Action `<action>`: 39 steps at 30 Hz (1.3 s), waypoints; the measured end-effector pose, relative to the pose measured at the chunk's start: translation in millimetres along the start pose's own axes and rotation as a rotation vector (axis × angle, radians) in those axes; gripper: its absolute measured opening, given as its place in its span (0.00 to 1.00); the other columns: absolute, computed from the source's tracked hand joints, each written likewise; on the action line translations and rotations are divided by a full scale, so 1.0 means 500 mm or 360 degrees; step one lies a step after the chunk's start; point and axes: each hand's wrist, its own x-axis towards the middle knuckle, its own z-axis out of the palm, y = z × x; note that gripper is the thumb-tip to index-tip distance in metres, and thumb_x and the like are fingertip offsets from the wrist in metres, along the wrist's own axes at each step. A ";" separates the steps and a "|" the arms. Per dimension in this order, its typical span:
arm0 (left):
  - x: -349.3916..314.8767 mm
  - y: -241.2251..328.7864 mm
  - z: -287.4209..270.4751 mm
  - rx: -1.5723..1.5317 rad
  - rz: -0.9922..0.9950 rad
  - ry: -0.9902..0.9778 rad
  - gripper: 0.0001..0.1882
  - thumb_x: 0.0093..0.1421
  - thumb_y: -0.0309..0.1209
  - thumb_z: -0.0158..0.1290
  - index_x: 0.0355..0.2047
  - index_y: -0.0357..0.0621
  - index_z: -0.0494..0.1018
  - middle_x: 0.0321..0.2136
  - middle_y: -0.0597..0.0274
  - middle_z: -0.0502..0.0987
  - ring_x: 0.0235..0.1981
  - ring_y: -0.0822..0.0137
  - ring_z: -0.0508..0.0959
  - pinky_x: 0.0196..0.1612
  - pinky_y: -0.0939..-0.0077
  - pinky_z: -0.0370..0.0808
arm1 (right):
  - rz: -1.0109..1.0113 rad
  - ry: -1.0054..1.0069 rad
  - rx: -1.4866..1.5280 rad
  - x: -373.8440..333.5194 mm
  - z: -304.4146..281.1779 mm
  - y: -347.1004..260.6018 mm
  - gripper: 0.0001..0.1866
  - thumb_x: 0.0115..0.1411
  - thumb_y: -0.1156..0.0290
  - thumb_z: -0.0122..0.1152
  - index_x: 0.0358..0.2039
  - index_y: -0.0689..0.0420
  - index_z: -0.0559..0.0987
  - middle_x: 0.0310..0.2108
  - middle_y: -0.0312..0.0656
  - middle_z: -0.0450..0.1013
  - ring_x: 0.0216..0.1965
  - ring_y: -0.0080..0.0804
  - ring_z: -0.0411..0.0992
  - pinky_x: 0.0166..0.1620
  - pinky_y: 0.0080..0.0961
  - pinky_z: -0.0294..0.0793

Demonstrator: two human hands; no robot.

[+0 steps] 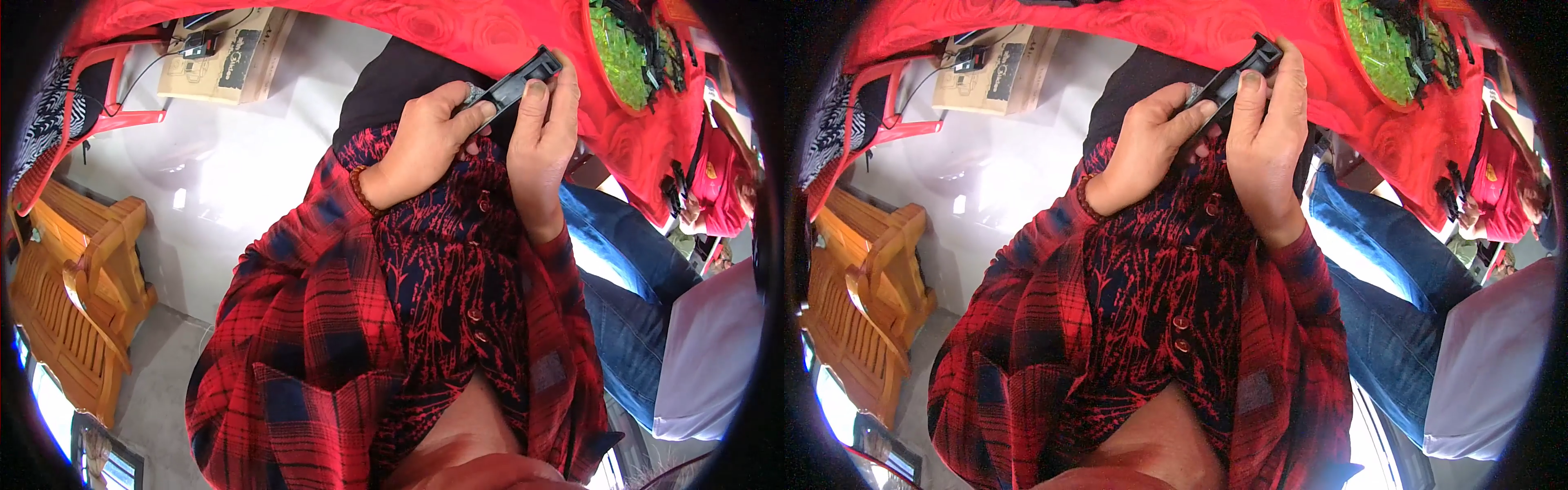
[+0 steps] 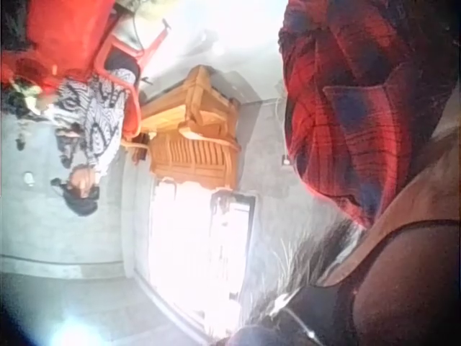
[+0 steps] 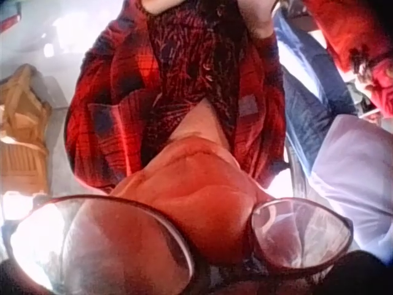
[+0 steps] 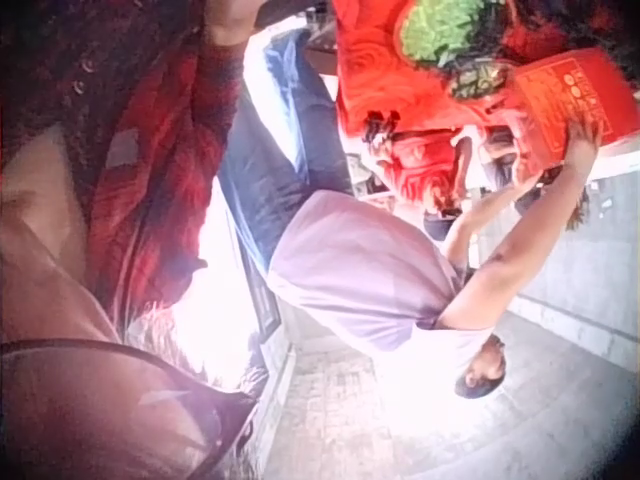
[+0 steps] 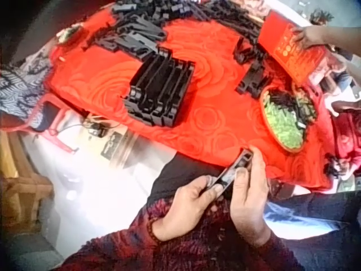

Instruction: The person assembles plastic components for toy guns by hand, attaching green plastic components and magazine housings to plastic gun frames.

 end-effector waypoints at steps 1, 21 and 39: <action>0.006 0.000 0.000 0.0014 -0.0006 -0.0021 0.10 0.68 0.34 0.50 0.36 0.39 0.73 0.27 0.66 0.77 0.22 0.79 0.74 0.27 0.84 0.72 | 0.0003 0.0003 0.0003 0.002 0.000 0.007 0.19 0.71 0.73 0.46 0.60 0.66 0.65 0.38 0.38 0.68 0.36 0.21 0.65 0.41 0.18 0.68; 0.045 0.041 0.018 0.0461 0.0261 -0.0244 0.09 0.68 0.24 0.45 0.47 0.36 0.68 0.39 0.63 0.78 0.35 0.75 0.76 0.41 0.80 0.74 | 0.0178 0.0018 0.0556 0.069 -0.042 0.067 0.21 0.72 0.68 0.48 0.60 0.66 0.67 0.43 0.37 0.72 0.45 0.21 0.68 0.51 0.18 0.67; 0.121 0.065 0.002 -0.0778 -0.0208 -0.0699 0.46 0.67 0.64 0.25 0.64 0.32 0.59 0.58 0.44 0.70 0.55 0.55 0.73 0.61 0.63 0.65 | 0.0264 -0.0113 0.0913 0.148 -0.055 0.148 0.19 0.72 0.65 0.47 0.55 0.66 0.72 0.46 0.44 0.76 0.45 0.28 0.75 0.52 0.27 0.73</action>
